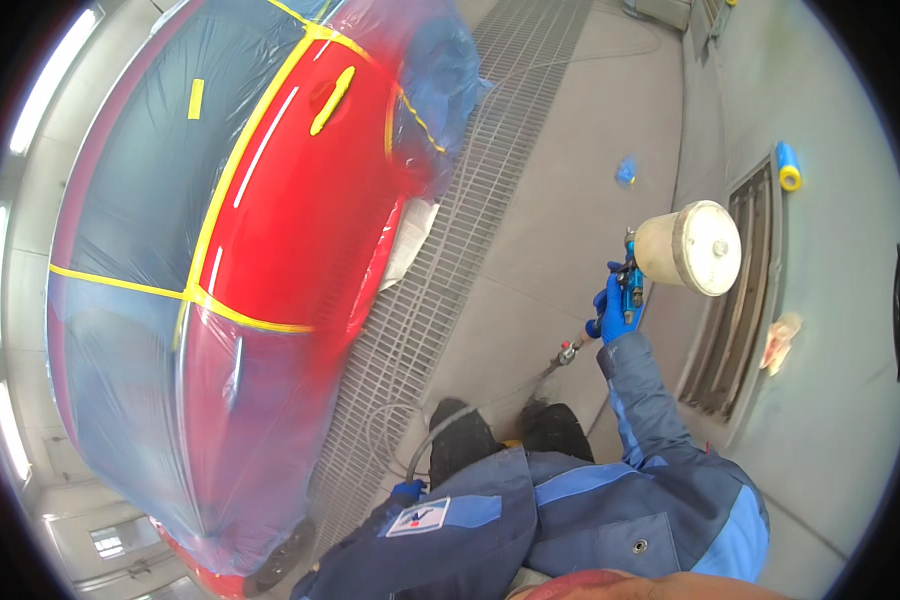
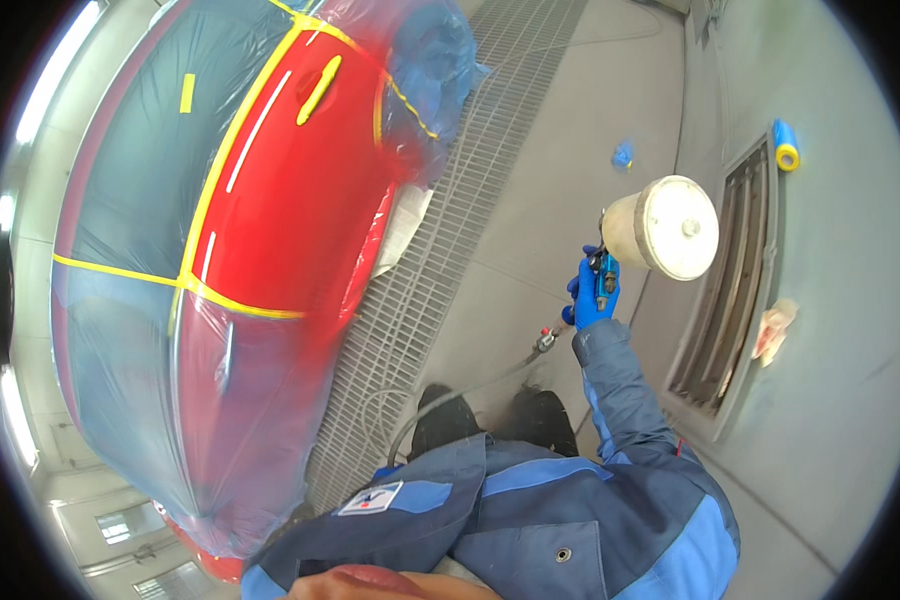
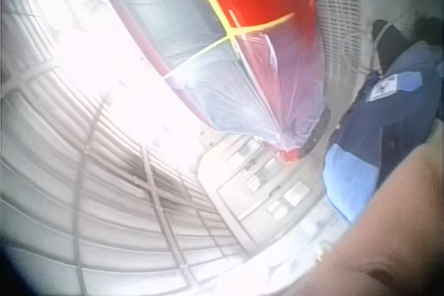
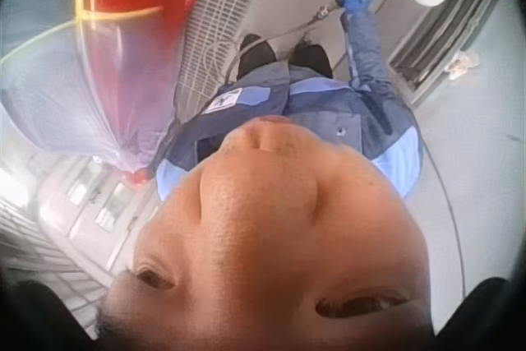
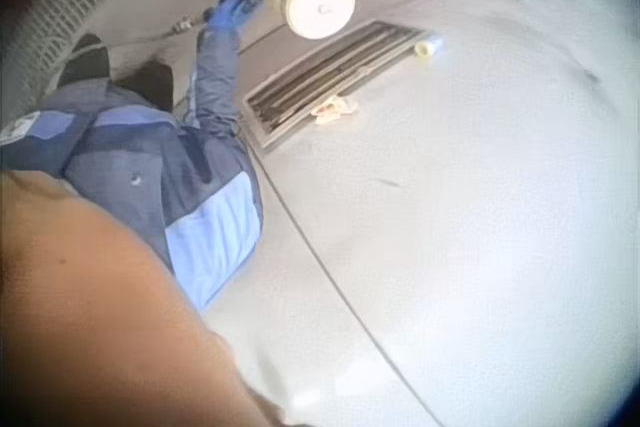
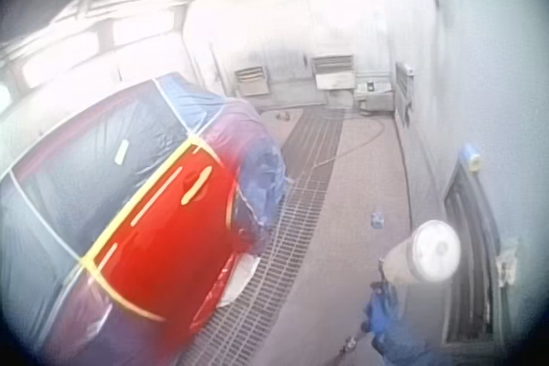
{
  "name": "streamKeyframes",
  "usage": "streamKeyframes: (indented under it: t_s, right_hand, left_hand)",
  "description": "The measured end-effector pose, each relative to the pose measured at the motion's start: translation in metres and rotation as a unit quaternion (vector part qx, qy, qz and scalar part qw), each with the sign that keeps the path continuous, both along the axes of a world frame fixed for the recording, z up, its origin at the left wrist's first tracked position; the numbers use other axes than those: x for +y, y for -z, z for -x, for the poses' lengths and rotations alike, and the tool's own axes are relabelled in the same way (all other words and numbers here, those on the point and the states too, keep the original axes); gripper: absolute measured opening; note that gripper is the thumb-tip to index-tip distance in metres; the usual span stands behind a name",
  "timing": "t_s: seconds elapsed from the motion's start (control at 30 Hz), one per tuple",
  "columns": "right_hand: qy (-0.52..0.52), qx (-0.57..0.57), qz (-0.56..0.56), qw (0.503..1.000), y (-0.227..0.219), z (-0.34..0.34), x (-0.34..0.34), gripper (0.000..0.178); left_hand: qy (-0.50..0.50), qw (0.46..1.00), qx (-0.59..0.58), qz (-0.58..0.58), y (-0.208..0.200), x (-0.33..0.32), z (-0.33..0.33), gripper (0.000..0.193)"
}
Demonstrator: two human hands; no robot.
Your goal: The person sprays red paint onto a car hood using a spray gun, then removes a blue glove and uses a small piece of tape to touch up the painted surface. The car is masked with plastic and tape to protect surrounding areas.
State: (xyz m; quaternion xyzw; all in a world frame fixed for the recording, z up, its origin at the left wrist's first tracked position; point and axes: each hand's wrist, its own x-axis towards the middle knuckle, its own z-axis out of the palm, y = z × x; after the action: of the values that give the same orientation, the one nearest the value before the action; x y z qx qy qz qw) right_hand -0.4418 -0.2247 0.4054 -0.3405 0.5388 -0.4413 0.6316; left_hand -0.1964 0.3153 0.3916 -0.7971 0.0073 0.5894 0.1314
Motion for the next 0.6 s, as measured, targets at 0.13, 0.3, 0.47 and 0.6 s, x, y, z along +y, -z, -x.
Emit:
streamKeyframes:
  t_s: [0.13, 0.3, 0.47, 0.6]
  right_hand:
    - [0.009, 0.027, 0.045, 0.999, -0.049, 0.013, -0.055, 0.023]
    - [0.000, 0.021, 0.025, 0.999, -0.044, 0.013, -0.121, 0.028]
    - [-0.054, 0.071, -0.015, 0.996, -0.018, -0.008, -0.225, 0.034]
    - [-0.092, 0.129, 0.012, 0.987, -0.024, -0.024, -0.319, 0.032]
  left_hand:
    - [0.056, 0.995, 0.050, 0.062, 0.007, -0.107, 0.010, 0.036]
    - [0.083, 0.987, 0.081, 0.111, 0.045, -0.221, 0.012, 0.038]
    - [0.076, 0.983, 0.092, 0.140, 0.089, -0.344, 0.007, 0.040]
    - [0.053, 0.984, 0.090, 0.147, 0.104, -0.445, 0.001, 0.041]
